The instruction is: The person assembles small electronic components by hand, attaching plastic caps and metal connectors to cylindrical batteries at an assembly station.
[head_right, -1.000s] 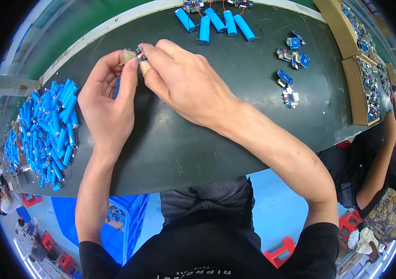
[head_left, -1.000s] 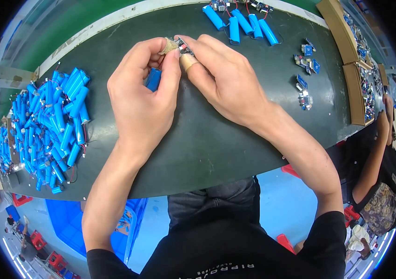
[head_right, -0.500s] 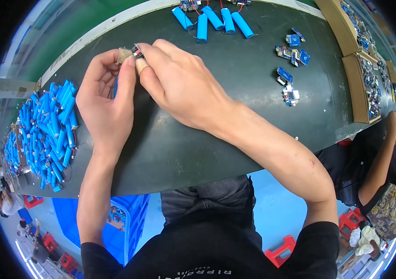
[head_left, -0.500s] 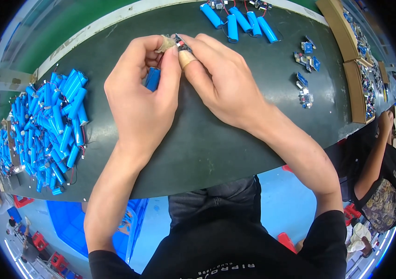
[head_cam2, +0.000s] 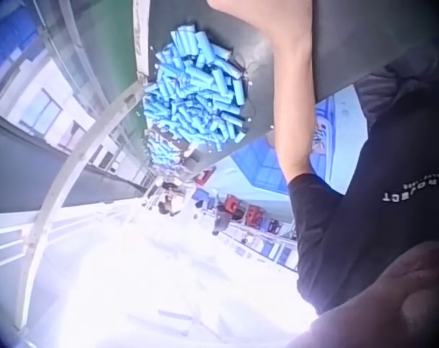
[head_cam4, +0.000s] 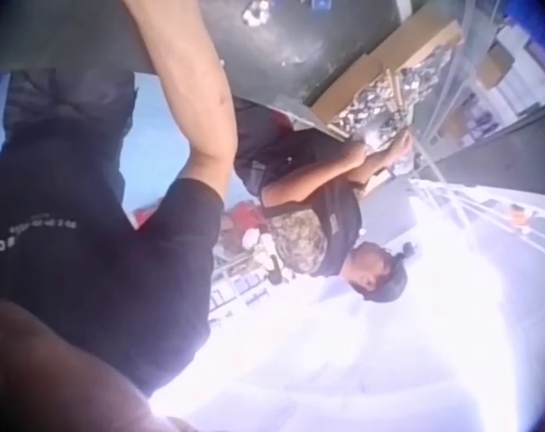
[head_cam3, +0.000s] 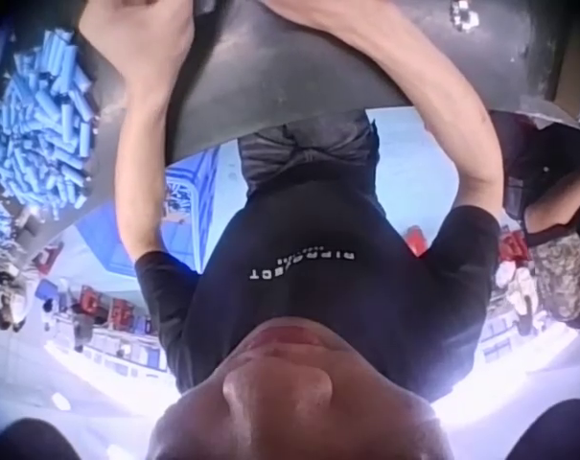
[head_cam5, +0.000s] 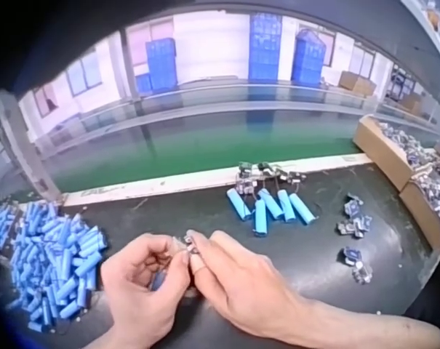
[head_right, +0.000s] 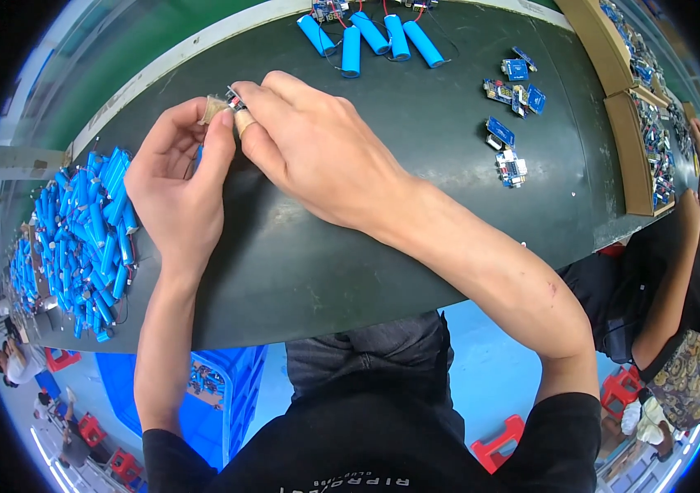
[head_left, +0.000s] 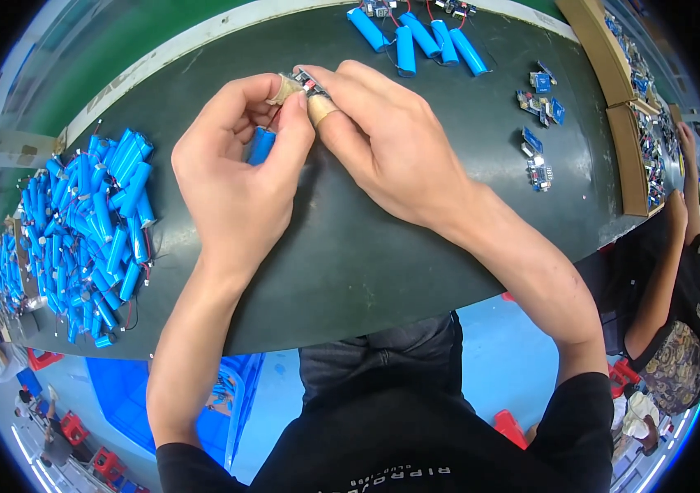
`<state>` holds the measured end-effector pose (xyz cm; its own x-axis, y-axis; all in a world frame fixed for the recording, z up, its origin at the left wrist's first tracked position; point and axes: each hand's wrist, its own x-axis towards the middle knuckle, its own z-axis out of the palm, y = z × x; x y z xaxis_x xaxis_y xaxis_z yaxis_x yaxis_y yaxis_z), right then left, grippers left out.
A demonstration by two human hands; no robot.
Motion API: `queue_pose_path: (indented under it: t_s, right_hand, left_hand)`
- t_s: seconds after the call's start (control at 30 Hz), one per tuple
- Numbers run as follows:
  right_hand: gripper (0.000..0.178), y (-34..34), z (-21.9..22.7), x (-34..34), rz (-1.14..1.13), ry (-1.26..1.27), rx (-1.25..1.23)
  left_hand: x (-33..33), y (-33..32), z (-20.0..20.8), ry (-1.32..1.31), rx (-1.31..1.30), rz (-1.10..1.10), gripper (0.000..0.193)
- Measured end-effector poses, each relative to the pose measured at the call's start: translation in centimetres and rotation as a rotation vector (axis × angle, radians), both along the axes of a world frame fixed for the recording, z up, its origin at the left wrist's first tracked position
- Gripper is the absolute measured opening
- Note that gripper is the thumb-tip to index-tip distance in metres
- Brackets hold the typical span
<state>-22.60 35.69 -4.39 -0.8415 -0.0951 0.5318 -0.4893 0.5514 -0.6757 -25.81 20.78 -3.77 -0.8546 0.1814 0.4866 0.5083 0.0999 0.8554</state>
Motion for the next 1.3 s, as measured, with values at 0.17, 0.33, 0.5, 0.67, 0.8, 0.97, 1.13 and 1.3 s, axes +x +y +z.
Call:
queue_pose_path:
  t_s: [0.17,0.33,0.5,0.67,0.8,0.97,1.13,1.3]
  right_hand:
    - [0.027,0.2,-0.2,0.0,0.005,0.015,0.004]
    - [0.025,1.0,-0.4,-0.4,0.074,0.002,0.016]
    - [0.024,1.4,-0.3,-0.7,0.118,-0.054,0.007]
    - [0.025,0.7,0.0,-0.5,0.065,-0.04,-0.021]
    - [0.03,0.5,-0.5,-0.3,-0.012,0.032,-0.027]
    - [0.034,-0.2,-0.1,-0.2,-0.059,0.102,0.02]
    - [0.036,-0.3,0.1,-0.1,-0.112,0.156,0.079]
    - [0.035,-0.4,0.1,-0.1,-0.126,0.134,0.089]
  left_hand:
    - [0.0,-0.1,-0.1,0.117,-0.12,0.049,0.014]
    - [-0.3,-0.3,-0.2,0.149,-0.147,0.02,0.013]
    - [-0.8,-0.6,0.3,0.162,-0.173,-0.037,0.012]
    - [-0.2,-0.5,1.2,-0.154,-0.026,-0.092,0.011]
    - [-0.3,-0.8,1.9,-0.518,0.115,-0.205,0.014]
    - [-0.4,-1.1,2.0,-0.487,0.158,-0.208,0.015]
    - [-0.4,-1.3,2.5,-0.548,0.146,-0.226,0.014]
    - [-0.9,-1.6,2.3,-0.728,0.305,-0.331,0.014]
